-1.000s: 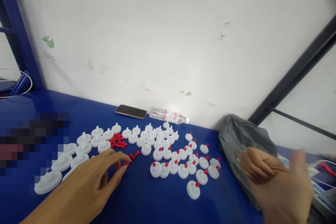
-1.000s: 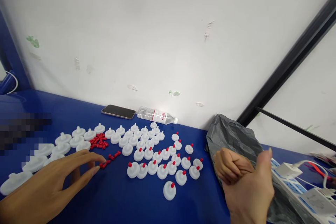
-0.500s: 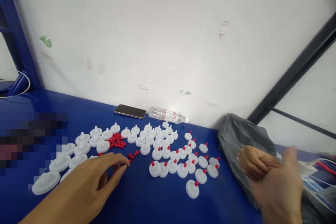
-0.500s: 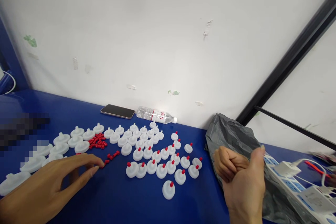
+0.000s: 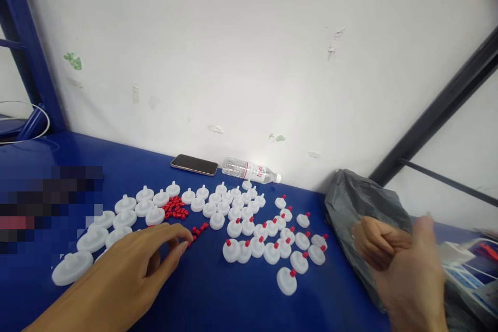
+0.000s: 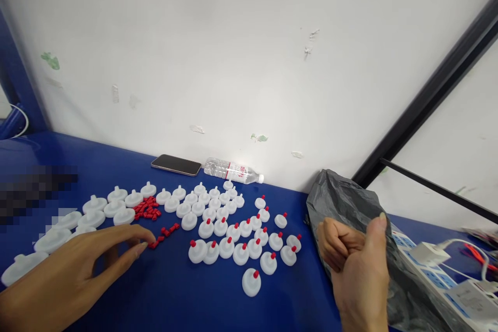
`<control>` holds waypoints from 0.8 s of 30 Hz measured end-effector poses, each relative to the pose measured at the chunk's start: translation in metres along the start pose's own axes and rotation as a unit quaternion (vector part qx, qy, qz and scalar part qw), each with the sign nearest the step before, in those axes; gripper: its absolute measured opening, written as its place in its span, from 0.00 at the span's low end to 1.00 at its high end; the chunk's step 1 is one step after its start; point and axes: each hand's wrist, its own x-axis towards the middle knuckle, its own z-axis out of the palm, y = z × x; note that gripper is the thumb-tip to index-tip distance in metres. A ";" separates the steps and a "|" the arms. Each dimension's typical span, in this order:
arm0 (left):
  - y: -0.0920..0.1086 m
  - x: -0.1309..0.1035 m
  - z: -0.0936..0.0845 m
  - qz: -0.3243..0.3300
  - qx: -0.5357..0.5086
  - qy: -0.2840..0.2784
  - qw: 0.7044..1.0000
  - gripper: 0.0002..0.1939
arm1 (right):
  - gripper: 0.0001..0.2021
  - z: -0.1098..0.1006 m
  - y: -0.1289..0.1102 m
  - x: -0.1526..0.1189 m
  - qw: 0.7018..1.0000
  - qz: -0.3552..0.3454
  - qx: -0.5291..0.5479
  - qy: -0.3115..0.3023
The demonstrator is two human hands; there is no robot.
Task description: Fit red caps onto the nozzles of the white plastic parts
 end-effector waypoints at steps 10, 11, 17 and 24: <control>0.009 0.002 0.000 0.003 -0.034 0.068 0.997 0.26 | 0.44 0.015 -0.007 -0.004 1.000 0.007 -0.030 0.001; 0.012 0.003 -0.002 0.005 -0.041 0.097 0.994 0.27 | 0.43 0.015 -0.007 -0.004 1.000 0.006 -0.026 -0.003; 0.036 -0.004 -0.025 -0.058 -0.056 0.188 0.979 0.30 | 0.31 0.012 -0.005 0.000 0.998 0.033 0.009 0.055; 0.030 0.000 -0.036 -0.103 -0.096 0.168 0.976 0.25 | 0.26 0.037 -0.020 -0.013 0.989 0.080 0.009 0.121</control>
